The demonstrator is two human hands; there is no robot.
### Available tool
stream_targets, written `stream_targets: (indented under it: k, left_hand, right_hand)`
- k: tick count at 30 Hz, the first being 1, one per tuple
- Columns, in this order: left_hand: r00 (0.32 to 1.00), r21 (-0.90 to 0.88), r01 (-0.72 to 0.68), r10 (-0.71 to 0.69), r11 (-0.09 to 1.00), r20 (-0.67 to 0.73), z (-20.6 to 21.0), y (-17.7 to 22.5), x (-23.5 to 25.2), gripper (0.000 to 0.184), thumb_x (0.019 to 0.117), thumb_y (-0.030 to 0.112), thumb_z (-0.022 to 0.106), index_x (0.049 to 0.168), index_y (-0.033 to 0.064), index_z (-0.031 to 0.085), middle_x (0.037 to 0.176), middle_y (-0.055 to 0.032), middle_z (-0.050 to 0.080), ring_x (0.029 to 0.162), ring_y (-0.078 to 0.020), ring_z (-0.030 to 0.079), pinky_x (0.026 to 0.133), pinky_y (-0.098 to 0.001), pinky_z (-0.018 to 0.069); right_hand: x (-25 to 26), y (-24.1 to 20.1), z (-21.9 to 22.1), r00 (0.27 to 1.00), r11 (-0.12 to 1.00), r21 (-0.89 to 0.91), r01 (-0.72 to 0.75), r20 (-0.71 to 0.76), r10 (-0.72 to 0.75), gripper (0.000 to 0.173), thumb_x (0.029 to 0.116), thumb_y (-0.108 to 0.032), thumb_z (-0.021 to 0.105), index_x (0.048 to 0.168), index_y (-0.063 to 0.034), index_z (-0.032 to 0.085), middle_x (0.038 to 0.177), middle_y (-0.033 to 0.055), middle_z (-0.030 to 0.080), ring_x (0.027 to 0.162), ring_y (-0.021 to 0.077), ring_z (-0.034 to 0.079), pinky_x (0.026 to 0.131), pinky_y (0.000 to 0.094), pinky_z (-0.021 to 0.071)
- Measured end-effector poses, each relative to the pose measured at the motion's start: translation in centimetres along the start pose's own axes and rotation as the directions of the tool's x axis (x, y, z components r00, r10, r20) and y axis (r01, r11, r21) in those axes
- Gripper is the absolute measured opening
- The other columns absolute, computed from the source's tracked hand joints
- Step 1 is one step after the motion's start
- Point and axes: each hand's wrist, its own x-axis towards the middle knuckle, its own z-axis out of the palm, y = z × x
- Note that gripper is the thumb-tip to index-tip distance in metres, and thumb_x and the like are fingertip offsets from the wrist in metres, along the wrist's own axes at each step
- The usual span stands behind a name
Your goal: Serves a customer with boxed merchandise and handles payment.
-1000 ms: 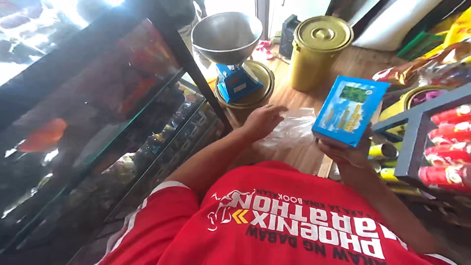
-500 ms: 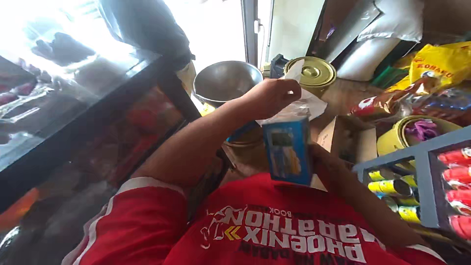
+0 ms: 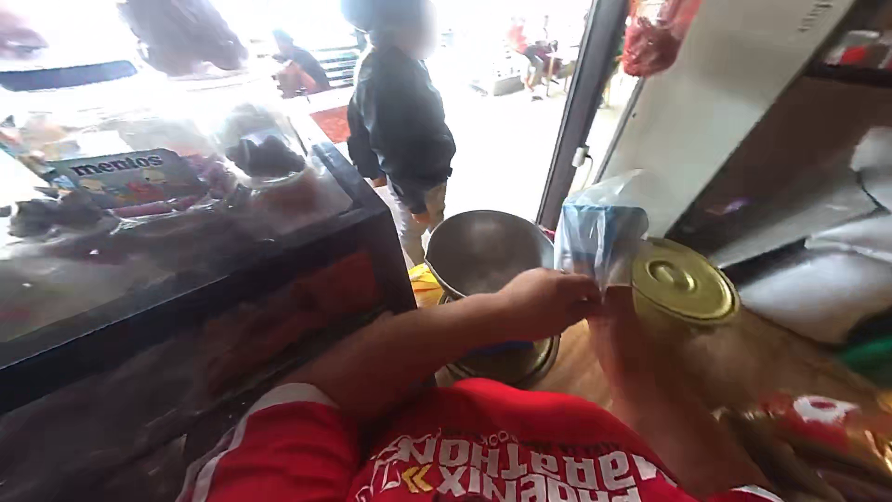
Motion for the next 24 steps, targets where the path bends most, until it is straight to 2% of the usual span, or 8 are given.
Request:
stream_targets:
  k: [2, 6, 8, 11, 13, 15, 17, 24]
  left_hand:
    - [0.992, -0.045, -0.012, 0.006, 0.999, -0.126, -0.4, -1.0, 2.0, 0.027, 0.1053, 0.013, 0.051, 0.113, -0.0049, 0.069, 0.102, -0.0196, 0.071, 0.096, -0.0288, 0.069, 0.090, -0.0471, 0.0534]
    - [0.890, -0.257, 0.106, -0.207, 0.961, -0.407, -5.5, -1.5, 6.4, 0.025, 0.1055, 0.009, 0.052, 0.115, -0.0067, 0.068, 0.098, -0.0169, 0.069, 0.085, -0.0189, 0.065, 0.081, -0.0368, 0.0540]
    - [0.802, -0.437, 0.113, -0.342, 0.892, -0.490, -9.1, -2.1, 8.8, 0.029, 0.1081, 0.013, 0.049, 0.122, -0.0070, 0.064, 0.106, -0.0176, 0.068, 0.087, -0.0184, 0.066, 0.080, -0.0375, 0.0563]
    - [0.666, -0.631, 0.063, -0.503, 0.773, -0.550, -14.0, -4.8, 11.6, 0.031, 0.1087, 0.018, 0.048, 0.129, -0.0026, 0.060, 0.108, -0.0140, 0.064, 0.081, -0.0153, 0.060, 0.074, -0.0348, 0.0532]
    - [0.571, -0.680, 0.093, -0.598, 0.728, -0.562, -16.3, -7.2, 12.4, 0.030, 0.1082, 0.020, 0.050, 0.129, 0.0004, 0.060, 0.107, -0.0124, 0.062, 0.081, -0.0165, 0.058, 0.073, -0.0358, 0.0527]
    - [0.502, -0.730, 0.143, -0.684, 0.669, -0.529, -17.8, -9.6, 12.2, 0.034, 0.1083, 0.021, 0.049, 0.135, 0.0016, 0.057, 0.119, -0.0164, 0.061, 0.098, -0.0232, 0.061, 0.086, -0.0421, 0.0540]
    - [0.404, -0.758, 0.195, -0.755, 0.622, -0.516, -18.3, -11.9, 11.5, 0.034, 0.1078, 0.022, 0.051, 0.135, 0.0017, 0.057, 0.114, -0.0149, 0.061, 0.094, -0.0220, 0.061, 0.084, -0.0398, 0.0546]
    - [0.173, -0.738, 0.410, -0.840, 0.536, -0.514, -19.8, -15.9, 8.3, 0.029, 0.1072, 0.019, 0.050, 0.133, 0.0069, 0.057, 0.086, -0.0064, 0.055, 0.066, -0.0143, 0.054, 0.065, -0.0300, 0.0511]
  right_hand:
    - [0.8, -2.0, 4.5, 0.994, 0.983, -0.153, -0.099, -0.067, 0.089, 0.041, 0.1145, -0.028, 0.016, 0.135, -0.0047, 0.044, 0.102, 0.0059, 0.058, 0.088, 0.0101, 0.060, 0.079, 0.0290, 0.0537]
    - [9.5, 0.2, 2.7, 0.934, 0.963, -0.172, -0.206, 0.257, 0.246, 0.056, 0.1084, -0.058, 0.021, 0.094, -0.0176, 0.057, 0.064, -0.0052, 0.060, 0.049, 0.0010, 0.054, 0.045, 0.0179, 0.0479]
    - [11.8, -0.9, 2.7, 0.934, 0.896, -0.415, -0.161, 0.231, 0.274, 0.052, 0.1072, -0.059, 0.033, 0.098, -0.0144, 0.058, 0.061, -0.0033, 0.057, 0.042, 0.0028, 0.048, 0.039, 0.0190, 0.0428]
    - [13.9, -3.3, 2.9, 0.944, 0.521, -0.847, 0.101, 0.247, 0.218, 0.052, 0.1086, -0.042, 0.045, 0.143, -0.0030, 0.047, 0.097, 0.0086, 0.066, 0.074, 0.0123, 0.065, 0.067, 0.0325, 0.0583]
    - [16.1, -4.7, 3.1, 0.919, 0.226, -0.946, 0.233, 0.290, 0.268, 0.059, 0.1032, -0.036, 0.061, 0.147, 0.0007, 0.047, 0.121, 0.0191, 0.067, 0.104, 0.0244, 0.067, 0.093, 0.0458, 0.0548]
    - [18.5, -5.7, 3.0, 0.878, 0.011, -0.909, 0.417, 0.406, 0.255, 0.044, 0.0969, -0.030, 0.071, 0.128, -0.0001, 0.065, 0.111, 0.0205, 0.071, 0.103, 0.0329, 0.068, 0.094, 0.0579, 0.0524]
    - [20.0, -6.6, 3.7, 0.821, -0.067, -0.837, 0.543, 0.511, 0.256, 0.023, 0.0983, -0.025, 0.069, 0.108, -0.0045, 0.073, 0.092, 0.0155, 0.072, 0.086, 0.0307, 0.068, 0.081, 0.0588, 0.0534]
    - [22.5, -6.5, 11.1, 0.729, -0.174, -0.717, 0.675, 0.609, 0.314, 0.017, 0.0992, -0.022, 0.067, 0.105, -0.0078, 0.075, 0.089, 0.0162, 0.071, 0.084, 0.0343, 0.067, 0.077, 0.0632, 0.0504]
